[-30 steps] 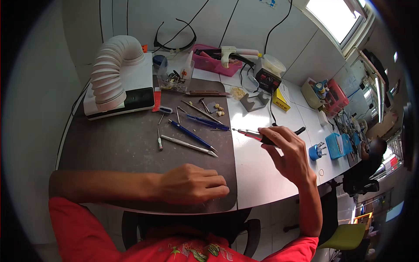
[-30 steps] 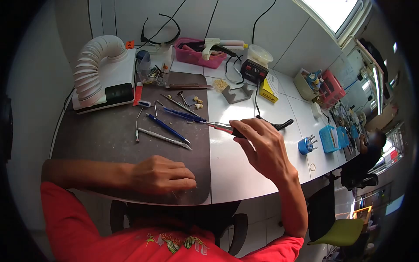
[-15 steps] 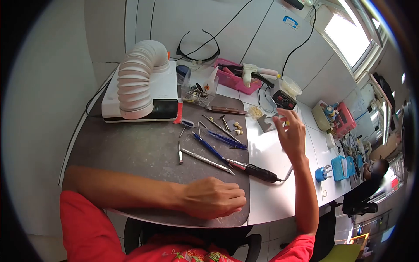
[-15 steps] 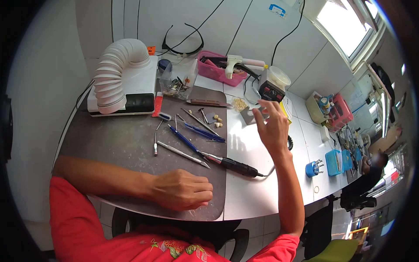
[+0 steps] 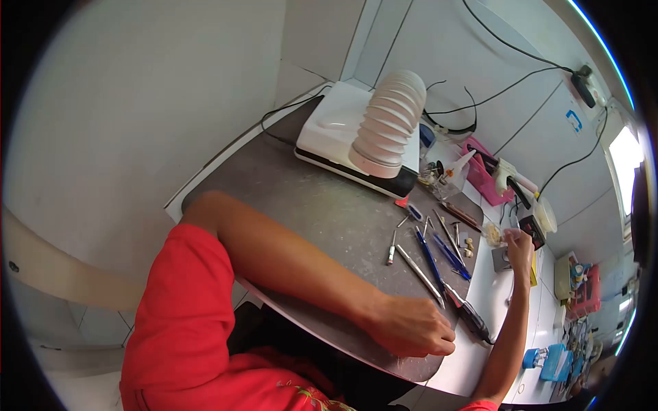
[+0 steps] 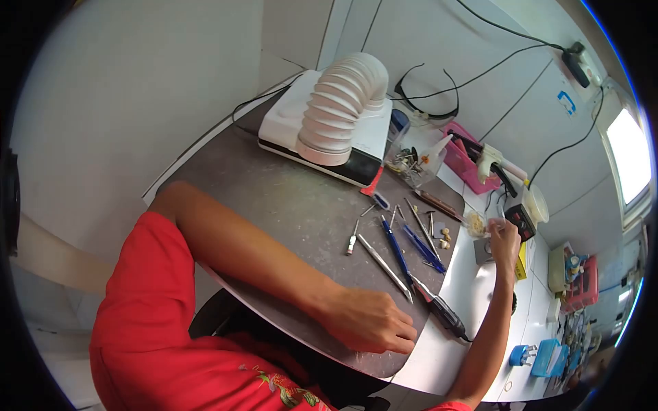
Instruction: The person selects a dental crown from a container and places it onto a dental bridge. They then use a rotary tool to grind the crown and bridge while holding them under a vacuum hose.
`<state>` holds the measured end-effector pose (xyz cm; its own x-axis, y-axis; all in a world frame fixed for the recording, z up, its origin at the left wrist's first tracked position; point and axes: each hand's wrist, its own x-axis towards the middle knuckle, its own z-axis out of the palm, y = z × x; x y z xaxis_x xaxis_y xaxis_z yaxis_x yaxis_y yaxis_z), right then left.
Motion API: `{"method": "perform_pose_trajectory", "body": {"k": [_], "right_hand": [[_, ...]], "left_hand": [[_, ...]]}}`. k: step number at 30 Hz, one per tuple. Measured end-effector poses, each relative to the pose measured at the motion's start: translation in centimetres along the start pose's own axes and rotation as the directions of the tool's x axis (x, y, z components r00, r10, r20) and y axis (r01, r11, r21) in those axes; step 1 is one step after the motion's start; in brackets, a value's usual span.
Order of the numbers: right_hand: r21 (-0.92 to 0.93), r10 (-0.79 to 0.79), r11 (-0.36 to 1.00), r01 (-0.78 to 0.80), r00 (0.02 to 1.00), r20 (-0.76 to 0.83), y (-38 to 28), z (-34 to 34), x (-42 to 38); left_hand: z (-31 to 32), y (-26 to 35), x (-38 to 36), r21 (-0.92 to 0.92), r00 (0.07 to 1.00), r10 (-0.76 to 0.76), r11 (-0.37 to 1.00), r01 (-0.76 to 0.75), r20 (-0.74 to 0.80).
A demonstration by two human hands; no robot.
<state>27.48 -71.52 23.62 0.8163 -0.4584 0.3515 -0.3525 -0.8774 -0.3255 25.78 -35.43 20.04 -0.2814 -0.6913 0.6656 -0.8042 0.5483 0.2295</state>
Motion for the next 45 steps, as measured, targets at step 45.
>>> {"method": "perform_pose_trajectory", "body": {"k": [45], "right_hand": [[0.207,-0.411,0.911,0.356,0.774,0.482,-8.3,-7.4,-14.6]], "left_hand": [[-6.2,-4.4,-1.9,0.242,0.876,-0.483,0.85,0.467,0.006]]}}
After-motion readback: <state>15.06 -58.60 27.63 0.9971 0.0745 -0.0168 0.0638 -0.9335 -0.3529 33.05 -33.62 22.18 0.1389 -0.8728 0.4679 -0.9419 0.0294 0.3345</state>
